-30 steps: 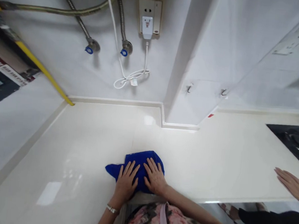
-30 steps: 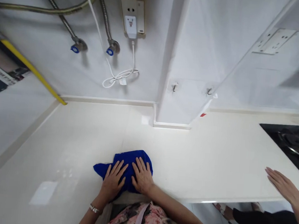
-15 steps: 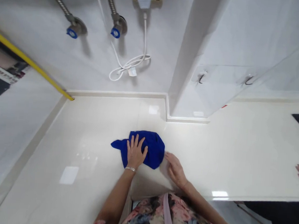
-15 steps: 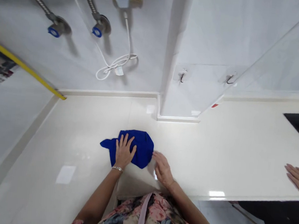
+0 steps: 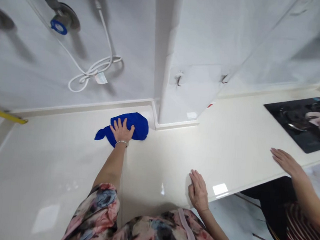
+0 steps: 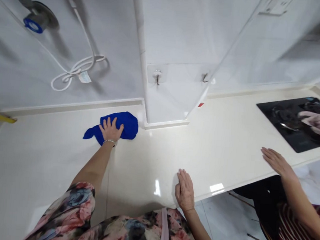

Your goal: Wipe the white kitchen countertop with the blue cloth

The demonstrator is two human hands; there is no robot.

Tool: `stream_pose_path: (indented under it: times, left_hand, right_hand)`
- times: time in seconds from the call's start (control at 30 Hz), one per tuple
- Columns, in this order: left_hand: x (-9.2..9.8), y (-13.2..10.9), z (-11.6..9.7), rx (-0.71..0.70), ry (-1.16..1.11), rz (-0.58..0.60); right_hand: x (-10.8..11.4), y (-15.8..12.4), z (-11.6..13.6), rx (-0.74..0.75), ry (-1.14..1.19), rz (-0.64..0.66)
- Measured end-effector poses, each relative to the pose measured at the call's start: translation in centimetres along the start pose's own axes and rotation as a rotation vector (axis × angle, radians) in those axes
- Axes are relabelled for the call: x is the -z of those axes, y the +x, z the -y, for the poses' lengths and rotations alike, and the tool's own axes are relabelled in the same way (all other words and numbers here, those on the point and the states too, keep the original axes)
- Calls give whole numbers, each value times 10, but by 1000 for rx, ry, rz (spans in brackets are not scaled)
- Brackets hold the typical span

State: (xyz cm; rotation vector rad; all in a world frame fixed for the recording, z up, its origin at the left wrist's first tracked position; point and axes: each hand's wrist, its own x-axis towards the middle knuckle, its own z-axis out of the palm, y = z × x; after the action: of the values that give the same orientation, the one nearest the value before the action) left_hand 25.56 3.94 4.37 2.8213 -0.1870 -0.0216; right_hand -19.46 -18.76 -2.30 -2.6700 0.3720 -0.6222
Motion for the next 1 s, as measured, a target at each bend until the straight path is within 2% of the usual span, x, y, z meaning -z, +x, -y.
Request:
stream_pose_path:
  times: [0.03, 0.1, 0.2, 0.3, 0.4, 0.5, 0.63, 0.73, 0.83, 0.9, 1.0]
  left_hand:
    - [-1, 4, -1, -26, 2, -32]
    - [-3, 4, -2, -164, 10, -49]
    - [-5, -9, -2, -402, 37, 90]
    - [-8, -38, -6, -429, 62, 145]
    - [-11, -82, -12, -410, 59, 122]
    - [-14, -139, -13, -438, 35, 145]
    - [-12, -218, 1, -554, 2, 145]
    - [-7, -256, 15, -603, 4, 147]
    - [-3, -256, 19, -597, 8, 158]
    - [-3, -236, 14, -551, 10, 149]
    - [-8, -190, 0, -444, 6, 109]
  right_hand:
    - [-1, 1, -1, 0, -2, -8]
    - [-2, 2, -3, -2, -6, -18]
    - [-3, 3, -5, -3, -2, -13]
    - [-3, 3, -5, 3, -1, -20]
    - [-4, 3, -7, 14, 5, -33]
    - [-6, 1, -8, 17, 23, -24]
    - [-5, 1, -8, 17, 28, -17]
    - [-4, 0, -7, 18, 19, -12]
    - [-2, 0, -5, 27, 14, -14]
    - [-1, 1, -5, 39, 9, -25]
    - [2, 1, -4, 55, -5, -30]
